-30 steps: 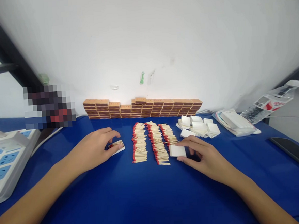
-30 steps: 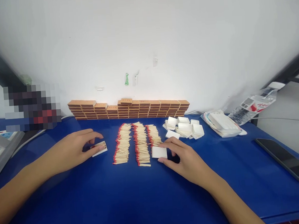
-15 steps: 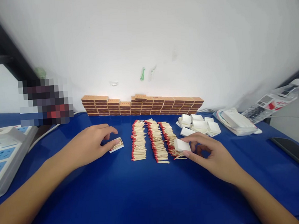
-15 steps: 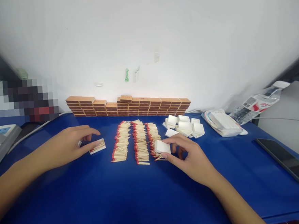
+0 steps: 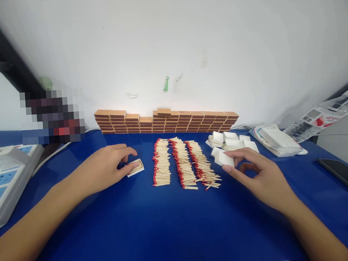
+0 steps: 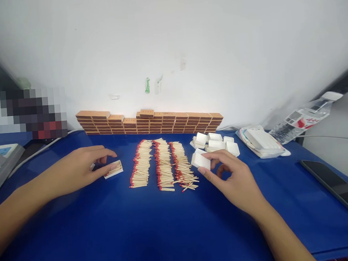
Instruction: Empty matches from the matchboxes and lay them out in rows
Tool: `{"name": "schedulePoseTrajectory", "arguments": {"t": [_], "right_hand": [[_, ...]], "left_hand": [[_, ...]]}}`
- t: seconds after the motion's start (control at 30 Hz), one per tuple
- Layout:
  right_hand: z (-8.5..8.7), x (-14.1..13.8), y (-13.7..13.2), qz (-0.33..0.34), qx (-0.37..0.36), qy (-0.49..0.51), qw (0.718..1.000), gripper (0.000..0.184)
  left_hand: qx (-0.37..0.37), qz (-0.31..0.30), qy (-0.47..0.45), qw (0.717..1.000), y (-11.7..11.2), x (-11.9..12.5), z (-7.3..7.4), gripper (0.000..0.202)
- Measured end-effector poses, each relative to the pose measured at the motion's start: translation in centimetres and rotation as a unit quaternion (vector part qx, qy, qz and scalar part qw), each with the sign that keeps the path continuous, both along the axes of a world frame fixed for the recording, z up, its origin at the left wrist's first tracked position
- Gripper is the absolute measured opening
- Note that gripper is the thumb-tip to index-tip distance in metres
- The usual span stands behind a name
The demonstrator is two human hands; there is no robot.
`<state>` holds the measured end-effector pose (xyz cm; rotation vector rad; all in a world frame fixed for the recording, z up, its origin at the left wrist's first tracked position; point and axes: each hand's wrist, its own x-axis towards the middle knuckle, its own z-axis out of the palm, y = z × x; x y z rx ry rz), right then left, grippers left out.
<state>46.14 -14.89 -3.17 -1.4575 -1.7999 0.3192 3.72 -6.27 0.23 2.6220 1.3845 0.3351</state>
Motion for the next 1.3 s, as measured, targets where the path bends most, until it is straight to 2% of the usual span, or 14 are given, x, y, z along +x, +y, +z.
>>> {"name": "schedulePoseTrajectory", "arguments": {"t": [0.1,0.23,0.3,0.37,0.53,0.9,1.03,1.3], "right_hand": [[0.4,1.4,-0.6,0.003,-0.045,0.005,0.999,0.035],[0.4,2.8,-2.7,0.071,-0.2,0.03,0.977,0.034],[0.4,2.6,-3.7,0.105,-0.249,0.064,0.961,0.035],[0.4,1.7,-4.4,0.138,-0.268,0.101,0.948,0.039],[0.6,-0.6,-4.0,0.164,-0.271,0.145,0.938,0.039],[0.5,-1.4,-4.1,0.157,-0.28,0.137,0.937,0.03],[0.4,-1.4,-3.9,0.162,-0.257,0.129,0.944,0.033],[1.0,-2.9,-3.9,0.153,-0.171,0.012,0.973,0.028]], "left_hand": [[-0.001,0.007,0.0,1.0,0.0,-0.1,0.0,0.05],[-0.002,0.011,-0.002,1.0,0.0,-0.2,0.1,0.052],[-0.002,0.009,-0.003,1.0,0.0,-0.1,0.1,0.053],[-0.005,0.007,0.003,1.0,0.0,-0.1,0.0,0.052],[-0.01,0.002,0.011,1.0,0.0,0.1,-0.2,0.05],[-0.02,0.002,0.013,1.0,-0.2,0.1,0.0,0.046],[-0.021,-0.002,0.025,0.999,-0.3,0.2,0.2,0.046],[-0.015,-0.003,0.009,1.0,-0.6,0.4,0.3,0.046]]}}
